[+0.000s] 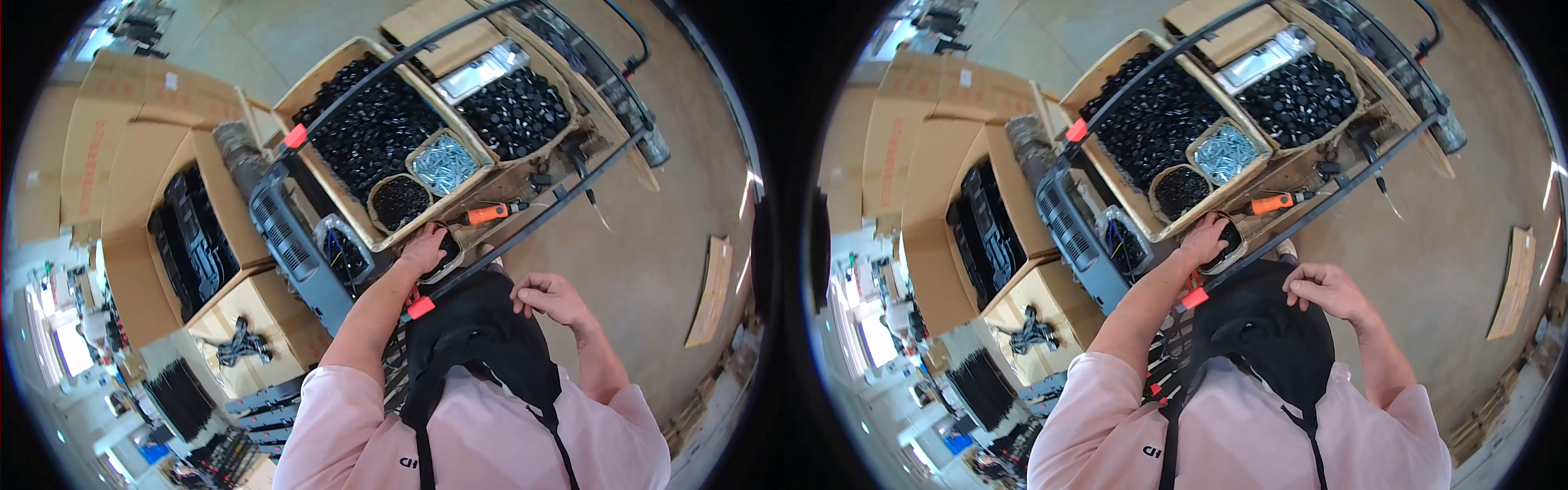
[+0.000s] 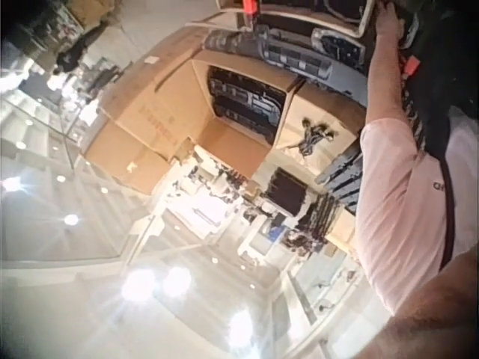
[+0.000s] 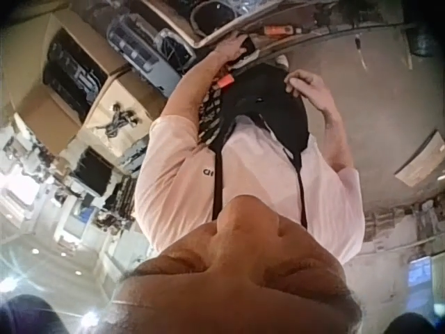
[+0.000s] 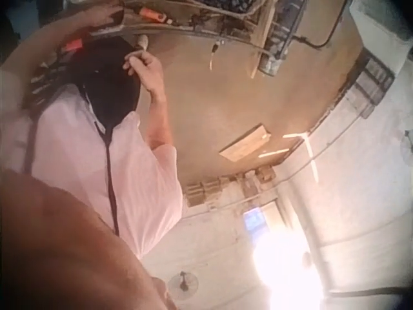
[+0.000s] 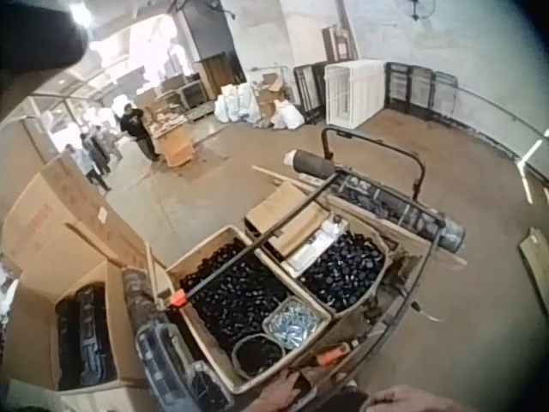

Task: Assembling components of a lawnmower using an electric screwdriver.

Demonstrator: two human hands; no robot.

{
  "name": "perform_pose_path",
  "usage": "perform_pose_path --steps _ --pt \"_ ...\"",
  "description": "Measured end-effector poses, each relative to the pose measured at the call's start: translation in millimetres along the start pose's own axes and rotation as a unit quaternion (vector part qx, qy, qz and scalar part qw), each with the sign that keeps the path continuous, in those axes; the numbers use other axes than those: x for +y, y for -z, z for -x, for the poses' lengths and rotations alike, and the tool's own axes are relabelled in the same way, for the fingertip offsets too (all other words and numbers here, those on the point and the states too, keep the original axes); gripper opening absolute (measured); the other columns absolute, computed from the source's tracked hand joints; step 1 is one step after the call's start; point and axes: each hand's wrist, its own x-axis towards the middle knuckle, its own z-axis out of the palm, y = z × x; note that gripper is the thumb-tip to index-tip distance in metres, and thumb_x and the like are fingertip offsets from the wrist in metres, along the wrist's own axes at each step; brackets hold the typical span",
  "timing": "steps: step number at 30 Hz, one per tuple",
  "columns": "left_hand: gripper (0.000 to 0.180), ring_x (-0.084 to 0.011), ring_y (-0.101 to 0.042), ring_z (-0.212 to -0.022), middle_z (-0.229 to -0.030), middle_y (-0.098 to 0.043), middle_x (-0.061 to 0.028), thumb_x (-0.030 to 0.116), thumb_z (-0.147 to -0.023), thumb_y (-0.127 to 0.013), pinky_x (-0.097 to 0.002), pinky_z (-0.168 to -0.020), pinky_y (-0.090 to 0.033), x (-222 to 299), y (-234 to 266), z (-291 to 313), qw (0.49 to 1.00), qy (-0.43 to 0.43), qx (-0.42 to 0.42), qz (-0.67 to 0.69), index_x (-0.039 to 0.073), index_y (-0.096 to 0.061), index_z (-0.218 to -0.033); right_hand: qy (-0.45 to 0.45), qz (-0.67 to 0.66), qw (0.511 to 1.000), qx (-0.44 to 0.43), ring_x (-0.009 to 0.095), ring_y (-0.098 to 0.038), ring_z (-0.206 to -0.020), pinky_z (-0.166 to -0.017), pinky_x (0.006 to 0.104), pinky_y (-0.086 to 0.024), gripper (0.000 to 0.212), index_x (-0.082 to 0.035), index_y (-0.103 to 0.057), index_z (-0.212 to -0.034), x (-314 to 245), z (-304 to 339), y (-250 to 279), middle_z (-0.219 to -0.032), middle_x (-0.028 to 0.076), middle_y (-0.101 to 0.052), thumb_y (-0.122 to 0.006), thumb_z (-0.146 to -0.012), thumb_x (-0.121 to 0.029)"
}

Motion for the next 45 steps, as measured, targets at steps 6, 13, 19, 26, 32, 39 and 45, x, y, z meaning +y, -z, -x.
perform_pose_path --steps 6,13,19,26,32,39,45 --pt "0.049 -0.0465 -0.053 -0.126 -0.136 -0.05 -0.0229 0.025 -0.09 -0.076 -0.0519 -0.106 -0.049 -3 -17 -2 0.995 -0.072 0.008 -0.072 0.008 -0.055 -0.131 -0.106 -0.071 0.985 0.115 0.01 -0.065 -0.07 -0.06 0.0254 -0.049 0.022 -0.003 -0.072 -0.104 100 -50 16 -0.087 0.004 -0.073 -0.065 -0.1 -0.023" --pt "0.029 -0.0429 -0.065 -0.113 -0.125 -0.061 -0.0242 0.018 -0.096 -0.069 -0.0505 -0.095 -0.055 -23 -25 -21 0.998 -0.034 -0.039 -0.036 0.004 -0.06 -0.12 -0.059 -0.162 0.967 0.186 0.012 -0.065 -0.067 -0.052 0.0269 -0.047 0.023 -0.002 -0.07 -0.101 167 -204 18 -0.083 0.005 -0.071 -0.066 -0.099 -0.025" --pt "0.018 -0.0165 -0.064 -0.076 -0.091 -0.061 -0.0065 0.016 -0.098 -0.055 -0.0345 -0.062 -0.052 -34 -4 -33 0.928 0.151 -0.132 0.314 0.005 -0.062 -0.11 -0.05 -0.385 0.866 0.315 0.018 -0.066 -0.059 -0.05 0.0306 -0.054 0.024 -0.002 -0.067 -0.098 125 -290 -8 -0.077 0.007 -0.068 -0.073 -0.095 -0.025" --pt "0.013 -0.0064 -0.041 -0.059 -0.074 -0.044 0.0059 0.027 -0.103 -0.051 -0.0243 -0.049 -0.026 -6 27 -16 0.794 0.233 -0.171 0.535 0.016 -0.055 -0.098 -0.069 -0.3 0.824 0.476 0.018 -0.062 -0.054 -0.045 0.0327 -0.053 0.018 -0.006 -0.068 -0.081 129 -314 5 -0.074 0.004 -0.067 -0.08 -0.083 -0.018" --pt "0.026 -0.0076 -0.032 -0.049 -0.063 -0.038 0.0049 0.03 -0.104 -0.051 -0.0258 -0.042 -0.022 10 47 13 0.666 0.22 -0.189 0.688 0.015 -0.053 -0.082 -0.013 -0.472 0.863 0.181 0.014 -0.059 -0.061 -0.046 0.028 -0.046 0.025 -0.014 -0.063 -0.109 156 -261 78 -0.079 0.001 -0.065 -0.076 -0.089 -0.023" --pt "0.034 -0.01 -0.03 -0.041 -0.055 -0.034 0.0041 0.028 -0.105 -0.046 -0.0264 -0.039 -0.023 23 70 65 0.45 0.029 -0.159 0.878 0.012 -0.046 -0.075 -0.001 -0.505 0.855 0.119 0.019 -0.071 -0.083 -0.067 0.0353 -0.055 0.047 -0.012 -0.057 -0.142 152 -166 86 -0.09 0.006 -0.07 -0.067 -0.097 -0.025" --pt "0.032 -0.0112 -0.038 -0.051 -0.066 -0.042 0.0007 0.031 -0.108 -0.046 -0.0265 -0.045 -0.03 68 75 103 0.396 -0.117 -0.08 0.907 0.007 -0.054 -0.088 0.03 -0.34 0.928 0.149 0.019 -0.067 -0.084 -0.068 0.0362 -0.055 0.039 -0.008 -0.06 -0.13 167 -81 55 -0.102 0.008 -0.071 -0.07 -0.094 -0.015"
